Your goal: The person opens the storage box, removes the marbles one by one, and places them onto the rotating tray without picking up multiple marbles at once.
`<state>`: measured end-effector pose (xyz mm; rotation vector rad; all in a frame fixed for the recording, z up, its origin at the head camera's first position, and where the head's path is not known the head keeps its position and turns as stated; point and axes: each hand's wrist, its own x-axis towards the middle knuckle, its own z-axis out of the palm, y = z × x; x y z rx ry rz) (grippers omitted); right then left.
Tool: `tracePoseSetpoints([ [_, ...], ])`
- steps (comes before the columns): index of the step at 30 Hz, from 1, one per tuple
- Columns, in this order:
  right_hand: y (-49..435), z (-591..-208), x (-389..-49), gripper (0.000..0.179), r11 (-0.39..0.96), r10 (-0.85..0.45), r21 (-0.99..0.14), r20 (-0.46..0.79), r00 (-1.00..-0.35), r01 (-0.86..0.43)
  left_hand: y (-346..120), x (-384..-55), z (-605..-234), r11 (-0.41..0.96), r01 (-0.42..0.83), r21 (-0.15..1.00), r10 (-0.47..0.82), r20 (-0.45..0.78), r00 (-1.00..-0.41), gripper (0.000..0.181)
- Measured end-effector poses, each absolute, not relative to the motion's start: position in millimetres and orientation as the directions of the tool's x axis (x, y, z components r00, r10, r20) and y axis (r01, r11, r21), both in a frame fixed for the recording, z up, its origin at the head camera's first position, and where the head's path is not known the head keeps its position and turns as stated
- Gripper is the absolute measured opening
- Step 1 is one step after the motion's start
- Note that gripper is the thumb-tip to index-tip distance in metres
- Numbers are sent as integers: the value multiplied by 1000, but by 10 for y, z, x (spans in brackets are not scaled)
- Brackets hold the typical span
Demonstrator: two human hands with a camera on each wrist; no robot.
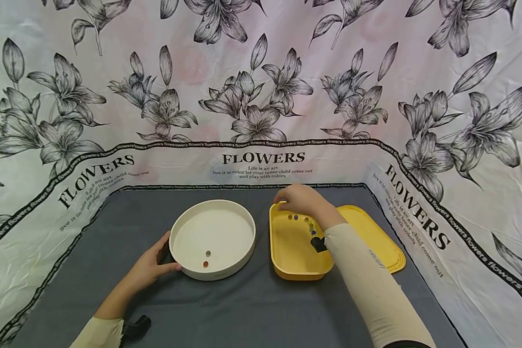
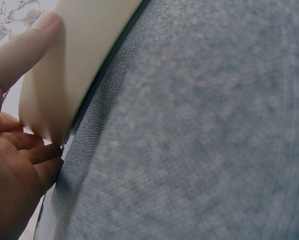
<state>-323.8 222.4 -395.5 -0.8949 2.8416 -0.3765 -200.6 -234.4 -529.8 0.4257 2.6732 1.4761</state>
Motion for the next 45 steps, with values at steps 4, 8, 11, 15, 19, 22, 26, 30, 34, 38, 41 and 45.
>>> tracePoseSetpoints([
  [4,2291,-4009,-3268,27,802,-562,-282,-59,-825,-526,-2359,-2002,-5295,506,211,836,263,83,-961,118],
  [8,2367,-4097,-3318,27,823,-535,-262,-64,-842,-503,-2360,-1999,-5286,506,213,836,266,83,-960,117],
  [11,2422,-4170,-3348,27,841,-514,-246,-85,-854,-482,-2351,-1996,-5282,505,214,836,271,82,-959,117],
  [15,2480,-4261,-3377,28,850,-499,-258,-114,-859,-459,-2346,-1995,-5303,505,210,837,267,80,-960,118],
  [19,2522,-4341,-3412,28,853,-489,-279,-135,-862,-440,-2347,-1997,-5329,503,204,840,265,74,-961,118],
  [22,2548,-4394,-3440,30,858,-480,-281,-138,-866,-431,-2349,-2002,-5324,504,201,840,259,75,-963,117],
  [26,2570,-4455,-3476,30,867,-461,-281,-135,-877,-412,-2347,-2017,-5302,509,206,836,254,84,-964,117],
  [30,2570,-4501,-3495,30,876,-445,-278,-148,-883,-395,-2331,-2028,-5294,514,202,833,260,73,-963,118],
  [34,2537,-4526,-3488,30,880,-439,-268,-144,-887,-392,-2326,-2031,-5302,512,192,838,259,62,-964,119],
  [38,2501,-4549,-3482,29,885,-432,-257,-140,-891,-389,-2325,-2031,-5308,504,199,840,259,72,-963,118],
  [41,2483,-4584,-3485,30,887,-434,-237,-139,-890,-396,-2329,-2028,-5307,502,202,841,258,78,-963,117],
  [45,2456,-4628,-3471,31,887,-443,-208,-131,-887,-412,-2338,-2024,-5299,514,198,835,254,72,-964,117],
])
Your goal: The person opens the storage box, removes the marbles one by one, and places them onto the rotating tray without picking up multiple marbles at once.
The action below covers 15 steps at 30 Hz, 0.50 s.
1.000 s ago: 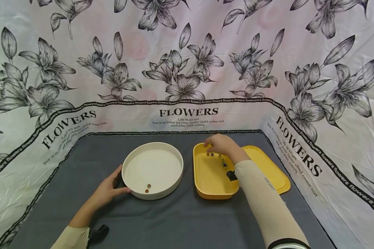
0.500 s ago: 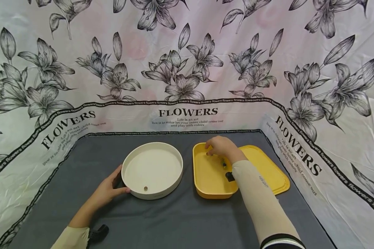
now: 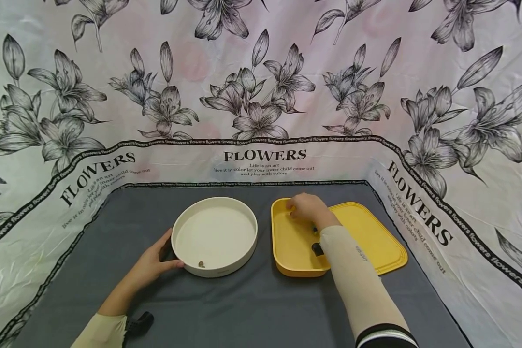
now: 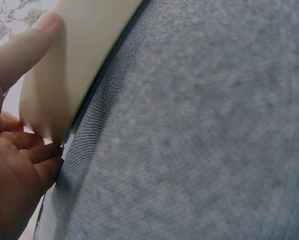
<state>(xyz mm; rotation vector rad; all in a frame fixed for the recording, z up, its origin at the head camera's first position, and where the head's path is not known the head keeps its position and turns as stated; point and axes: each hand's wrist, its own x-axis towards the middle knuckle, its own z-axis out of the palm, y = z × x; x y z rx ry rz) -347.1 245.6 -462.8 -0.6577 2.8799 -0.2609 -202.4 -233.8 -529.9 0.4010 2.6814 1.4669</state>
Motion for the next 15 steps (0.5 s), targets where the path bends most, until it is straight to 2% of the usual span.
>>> tracePoseSetpoints([
  [3,2452,-4661,-3460,32,887,-448,-190,-133,-884,-421,-2337,-2023,-5297,523,197,829,256,67,-964,118],
  [10,2460,-4743,-3509,18,890,-451,-132,-129,-883,-436,-2331,-2029,-5301,514,196,835,259,67,-964,118],
  [15,2474,-4784,-3523,16,893,-446,-127,-118,-887,-431,-2333,-2033,-5298,527,194,828,255,64,-965,117],
])
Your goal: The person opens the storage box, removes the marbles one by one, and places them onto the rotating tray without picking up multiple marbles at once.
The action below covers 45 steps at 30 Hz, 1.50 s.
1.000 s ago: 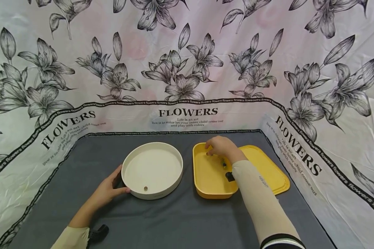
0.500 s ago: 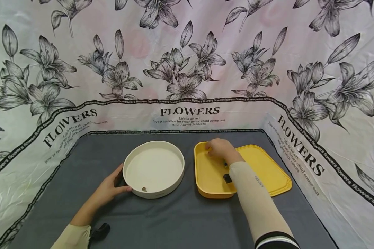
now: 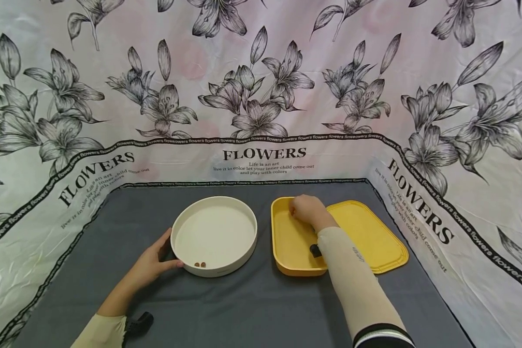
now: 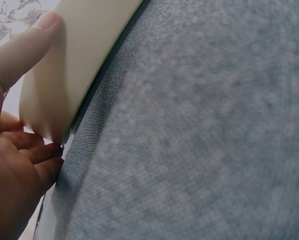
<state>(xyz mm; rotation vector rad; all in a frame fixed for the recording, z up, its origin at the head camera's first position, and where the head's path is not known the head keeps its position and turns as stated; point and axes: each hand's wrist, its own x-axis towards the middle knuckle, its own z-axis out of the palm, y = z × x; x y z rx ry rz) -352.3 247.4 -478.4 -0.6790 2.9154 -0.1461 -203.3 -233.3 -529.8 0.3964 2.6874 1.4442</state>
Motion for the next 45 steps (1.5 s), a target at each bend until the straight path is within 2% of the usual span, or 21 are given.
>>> tracePoseSetpoints([
  [11,2467,-4691,-3469,21,890,-425,-234,-116,-898,-391,-2341,-2030,-5295,520,197,831,256,68,-964,118],
  [25,2483,-4432,-3367,25,852,-464,-291,-34,-885,-435,-2361,-2023,-5324,500,218,838,275,86,-958,120],
  [45,2290,-4178,-3294,20,814,-524,-262,58,-850,-519,-2352,-2031,-5317,503,222,835,269,93,-959,118],
])
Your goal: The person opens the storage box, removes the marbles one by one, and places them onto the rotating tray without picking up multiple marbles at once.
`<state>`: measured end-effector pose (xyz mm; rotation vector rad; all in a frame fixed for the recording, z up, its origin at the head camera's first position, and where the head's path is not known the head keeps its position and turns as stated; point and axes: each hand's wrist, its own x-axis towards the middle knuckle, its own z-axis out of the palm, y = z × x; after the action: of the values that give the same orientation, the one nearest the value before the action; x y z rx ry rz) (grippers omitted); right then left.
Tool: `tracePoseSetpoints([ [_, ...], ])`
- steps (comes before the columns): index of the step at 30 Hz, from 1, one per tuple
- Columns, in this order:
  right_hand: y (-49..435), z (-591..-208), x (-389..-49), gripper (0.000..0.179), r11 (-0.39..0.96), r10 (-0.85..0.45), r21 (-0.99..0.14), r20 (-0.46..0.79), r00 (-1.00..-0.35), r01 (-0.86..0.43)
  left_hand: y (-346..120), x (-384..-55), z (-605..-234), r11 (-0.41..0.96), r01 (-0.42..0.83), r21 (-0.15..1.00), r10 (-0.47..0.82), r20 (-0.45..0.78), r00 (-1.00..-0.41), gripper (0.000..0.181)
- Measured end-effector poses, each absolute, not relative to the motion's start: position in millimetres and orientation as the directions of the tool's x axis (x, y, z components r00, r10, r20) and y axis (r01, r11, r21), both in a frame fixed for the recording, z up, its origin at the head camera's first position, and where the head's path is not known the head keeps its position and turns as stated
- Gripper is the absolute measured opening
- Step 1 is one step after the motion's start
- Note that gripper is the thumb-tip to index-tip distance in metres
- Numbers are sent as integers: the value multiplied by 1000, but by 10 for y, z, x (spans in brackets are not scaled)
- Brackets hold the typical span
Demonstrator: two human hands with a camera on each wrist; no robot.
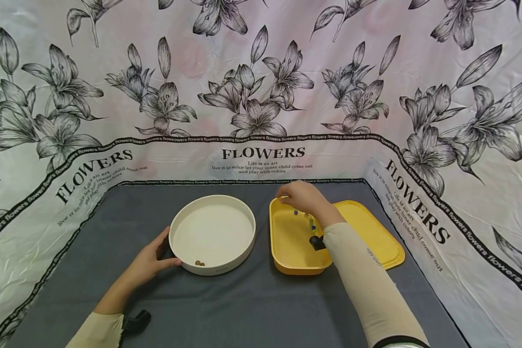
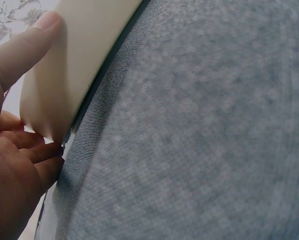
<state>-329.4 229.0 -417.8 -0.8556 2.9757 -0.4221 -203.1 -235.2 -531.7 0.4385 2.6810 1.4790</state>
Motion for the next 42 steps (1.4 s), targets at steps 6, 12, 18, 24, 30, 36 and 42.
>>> tracePoseSetpoints([
  [6,2214,-4075,-3258,21,808,-520,-294,50,-853,-510,-2355,-2038,-5327,505,221,834,270,91,-959,120],
  [12,2131,-3997,-3229,21,793,-549,-273,67,-833,-544,-2357,-2040,-5327,509,233,828,278,97,-956,122],
  [18,2026,-3932,-3215,21,780,-570,-267,73,-819,-566,-2357,-2038,-5333,512,231,828,274,97,-957,121],
  [24,1914,-3911,-3241,19,755,-605,-247,94,-790,-608,-2348,-2036,-5316,511,238,826,277,104,-955,121],
  [30,1759,-3890,-3244,18,737,-629,-234,108,-770,-634,-2345,-2037,-5307,512,233,827,273,101,-957,121],
  [36,1592,-3910,-3236,18,735,-640,-210,101,-762,-645,-2340,-2026,-5309,517,220,827,268,87,-959,119],
  [42,1432,-3915,-3247,19,717,-661,-208,102,-743,-666,-2351,-2026,-5301,522,212,826,267,77,-961,121],
])
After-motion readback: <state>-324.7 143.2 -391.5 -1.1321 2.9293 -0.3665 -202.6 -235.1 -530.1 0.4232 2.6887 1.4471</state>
